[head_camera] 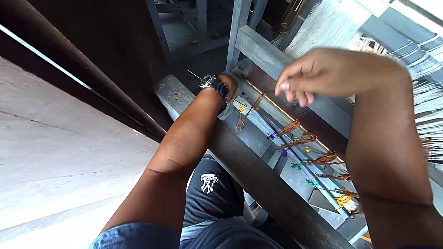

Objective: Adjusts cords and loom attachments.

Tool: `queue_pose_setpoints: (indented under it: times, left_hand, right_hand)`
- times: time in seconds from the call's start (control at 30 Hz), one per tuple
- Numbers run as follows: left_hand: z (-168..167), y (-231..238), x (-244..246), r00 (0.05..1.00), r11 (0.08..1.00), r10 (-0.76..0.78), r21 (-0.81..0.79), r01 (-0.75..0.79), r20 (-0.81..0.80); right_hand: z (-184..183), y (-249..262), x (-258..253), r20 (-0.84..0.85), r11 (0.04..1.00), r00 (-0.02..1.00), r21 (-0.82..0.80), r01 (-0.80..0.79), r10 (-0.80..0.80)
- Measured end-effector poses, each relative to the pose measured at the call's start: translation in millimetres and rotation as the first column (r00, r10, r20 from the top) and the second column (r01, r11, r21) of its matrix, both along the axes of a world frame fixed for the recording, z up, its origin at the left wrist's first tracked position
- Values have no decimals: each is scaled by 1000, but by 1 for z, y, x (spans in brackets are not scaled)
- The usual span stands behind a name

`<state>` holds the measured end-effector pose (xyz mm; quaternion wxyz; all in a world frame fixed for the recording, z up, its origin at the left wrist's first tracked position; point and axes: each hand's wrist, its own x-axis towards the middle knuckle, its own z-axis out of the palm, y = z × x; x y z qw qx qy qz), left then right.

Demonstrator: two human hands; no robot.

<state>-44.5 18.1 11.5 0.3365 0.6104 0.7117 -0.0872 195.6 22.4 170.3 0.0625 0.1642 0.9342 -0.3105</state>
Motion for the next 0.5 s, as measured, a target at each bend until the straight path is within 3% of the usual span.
queue_pose_setpoints:
  times: [0.1, 0.2, 0.23, 0.3, 0.33, 0.4, 0.5]
  left_hand:
    - [-4, -5, -14, 993, 992, 44, 111, -57, 111]
    - [8, -8, -12, 999, 994, 24, 104, -21, -28]
    - [14, -9, -8, 996, 997, 11, 74, -4, -88]
    - [15, -6, -2, 986, 998, -25, 47, 33, -162]
    - [12, -4, -1, 984, 998, -33, 47, 42, -177]
    - [9, -2, -3, 984, 998, -20, 54, 30, -177]
    - [6, -2, -4, 987, 998, 30, 64, -21, -158]
  right_hand:
    - [-56, -42, 5, 266, 967, 933, -13, 255, -243]
    - [-153, -31, 3, 458, 852, 784, -101, 514, -419]
    - [-185, -21, 5, 432, 755, 750, -206, 623, -501]
    - [-235, -4, 9, 341, 445, 642, -501, 742, -687]
    - [-251, 3, 7, 289, 309, 581, -626, 716, -760]
    - [-272, 10, -4, 179, 172, 508, -805, 568, -843]
    - [-281, 10, -22, 48, 136, 486, -932, 335, -873]
